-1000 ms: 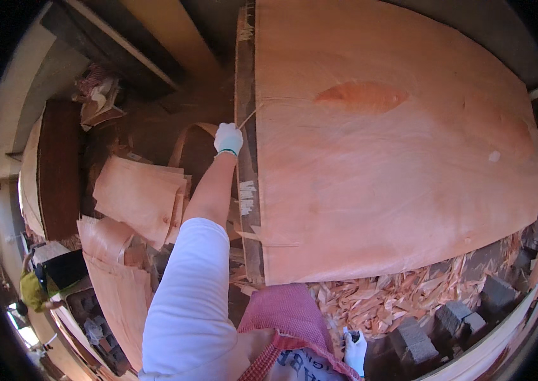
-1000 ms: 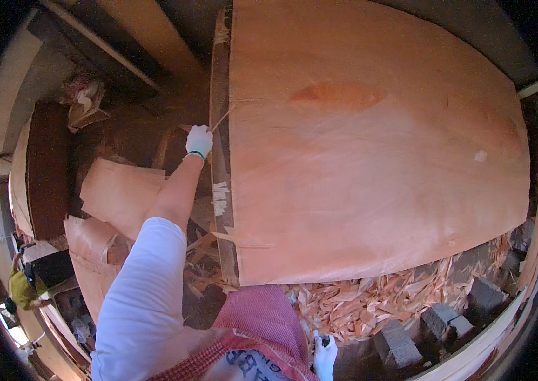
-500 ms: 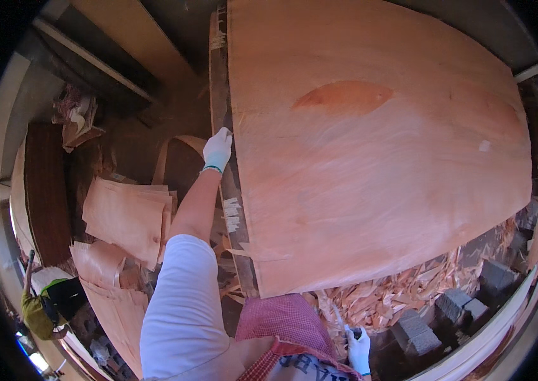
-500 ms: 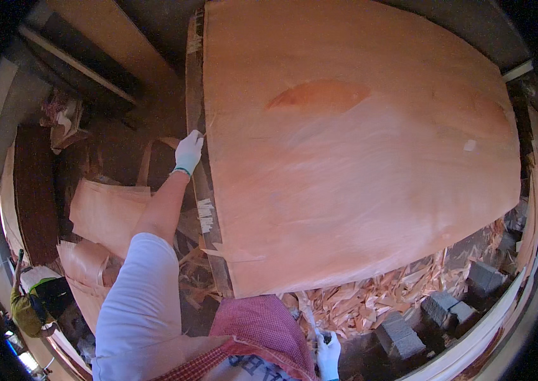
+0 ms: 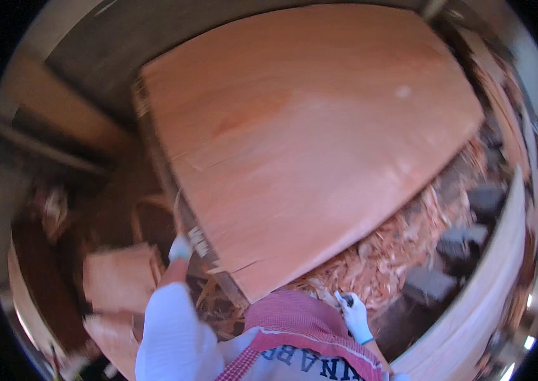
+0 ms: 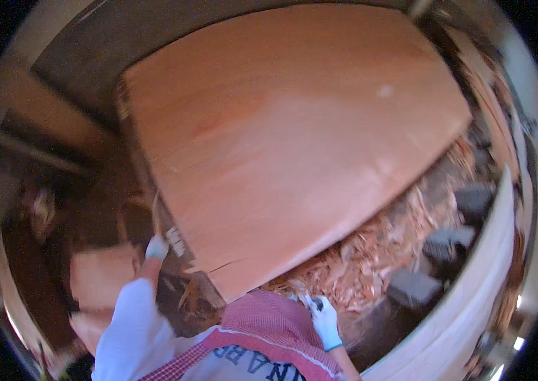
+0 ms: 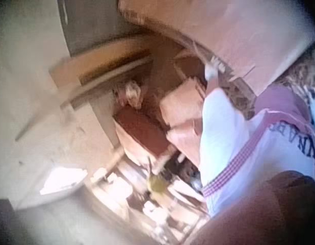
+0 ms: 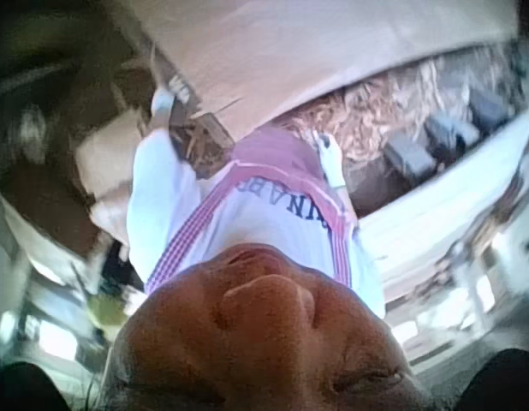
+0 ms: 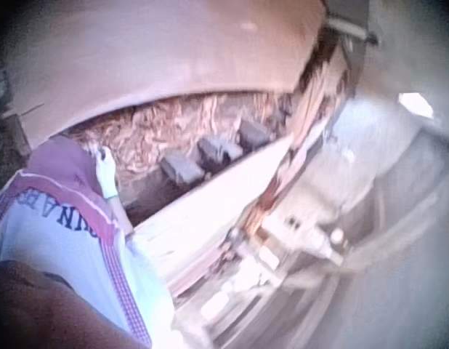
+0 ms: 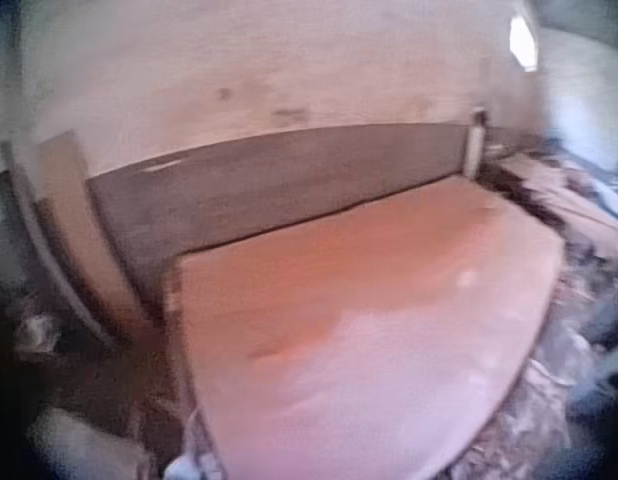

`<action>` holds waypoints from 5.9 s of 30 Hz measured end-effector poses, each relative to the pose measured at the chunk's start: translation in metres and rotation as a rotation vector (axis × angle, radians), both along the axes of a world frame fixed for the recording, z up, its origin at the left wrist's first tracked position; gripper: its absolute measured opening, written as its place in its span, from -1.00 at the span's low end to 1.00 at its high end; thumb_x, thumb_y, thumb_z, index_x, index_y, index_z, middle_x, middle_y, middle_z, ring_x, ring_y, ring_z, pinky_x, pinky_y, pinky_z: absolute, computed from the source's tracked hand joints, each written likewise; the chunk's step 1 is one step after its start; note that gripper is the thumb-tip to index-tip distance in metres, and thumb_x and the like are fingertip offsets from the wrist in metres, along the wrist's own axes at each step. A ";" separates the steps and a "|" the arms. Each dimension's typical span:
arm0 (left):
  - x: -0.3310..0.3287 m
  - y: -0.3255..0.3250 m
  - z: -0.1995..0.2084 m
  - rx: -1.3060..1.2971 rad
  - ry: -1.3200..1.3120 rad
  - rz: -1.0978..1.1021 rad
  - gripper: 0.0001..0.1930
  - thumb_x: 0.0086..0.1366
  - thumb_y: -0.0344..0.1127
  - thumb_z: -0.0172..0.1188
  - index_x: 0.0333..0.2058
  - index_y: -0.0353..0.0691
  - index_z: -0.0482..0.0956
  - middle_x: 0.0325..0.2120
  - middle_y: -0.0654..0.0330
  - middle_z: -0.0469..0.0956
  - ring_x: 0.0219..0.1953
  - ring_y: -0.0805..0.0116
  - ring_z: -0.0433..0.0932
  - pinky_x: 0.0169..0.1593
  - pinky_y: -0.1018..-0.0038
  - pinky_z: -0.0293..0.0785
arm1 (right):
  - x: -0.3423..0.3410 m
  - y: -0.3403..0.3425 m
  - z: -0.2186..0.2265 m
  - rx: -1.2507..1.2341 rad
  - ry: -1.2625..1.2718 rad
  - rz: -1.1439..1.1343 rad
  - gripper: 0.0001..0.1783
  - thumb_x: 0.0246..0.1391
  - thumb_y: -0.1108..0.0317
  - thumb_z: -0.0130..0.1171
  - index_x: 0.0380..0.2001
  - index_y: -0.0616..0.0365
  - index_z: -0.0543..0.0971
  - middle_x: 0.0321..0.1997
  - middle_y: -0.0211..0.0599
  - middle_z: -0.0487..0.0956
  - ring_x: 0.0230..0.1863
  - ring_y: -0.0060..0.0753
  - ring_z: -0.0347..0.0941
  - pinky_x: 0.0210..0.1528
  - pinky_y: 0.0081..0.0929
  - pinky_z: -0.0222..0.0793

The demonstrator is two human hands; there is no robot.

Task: The person uses a knife to cut away damaged sections of wood veneer sheets and applies tape to secure the edges and repair gaps on several large stacks of wooden boards.

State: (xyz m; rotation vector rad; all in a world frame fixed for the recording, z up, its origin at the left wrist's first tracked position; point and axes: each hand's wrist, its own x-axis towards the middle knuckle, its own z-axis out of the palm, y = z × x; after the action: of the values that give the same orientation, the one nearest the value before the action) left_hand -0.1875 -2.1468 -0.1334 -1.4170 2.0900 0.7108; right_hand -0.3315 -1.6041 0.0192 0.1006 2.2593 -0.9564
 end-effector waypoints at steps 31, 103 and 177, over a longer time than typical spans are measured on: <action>-0.371 0.854 0.378 1.582 0.324 -1.389 -0.22 0.26 -0.44 0.21 0.35 -0.27 -0.04 0.25 0.04 0.21 0.02 0.39 0.40 0.03 0.51 0.38 | -0.094 0.439 0.218 -0.535 0.713 -1.167 -0.90 0.26 0.44 0.04 -0.21 0.24 0.44 -0.45 -0.40 0.55 -0.50 -0.69 0.39 -0.45 -0.64 0.35; -0.230 1.400 0.276 1.542 -1.085 -1.976 -0.64 0.32 -0.33 0.17 0.04 -0.31 0.43 -0.05 0.22 0.51 0.01 0.49 0.47 0.11 0.48 0.41 | 0.036 0.738 0.133 -0.028 0.693 -2.612 -0.86 0.21 0.35 0.10 -0.27 0.21 0.49 -0.57 -0.40 0.54 -0.60 -0.70 0.35 -0.59 -0.60 0.30; -0.038 1.420 0.262 1.513 0.140 -3.839 -0.83 0.12 -0.18 0.21 -0.37 -0.09 0.58 -0.28 0.15 0.55 -0.12 0.12 0.51 0.00 0.23 0.41 | 0.024 0.722 0.142 -0.008 0.527 -1.917 -0.78 0.16 0.26 0.09 -0.32 0.22 0.49 -0.44 -0.04 0.57 -0.41 -0.01 0.50 -0.34 -0.20 0.40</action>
State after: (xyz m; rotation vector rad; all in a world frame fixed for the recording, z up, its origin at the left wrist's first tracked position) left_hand -0.2257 -0.7264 0.1281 -3.6134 0.0537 0.2603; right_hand -0.3070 -0.8823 0.1614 2.5237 2.0339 -1.9105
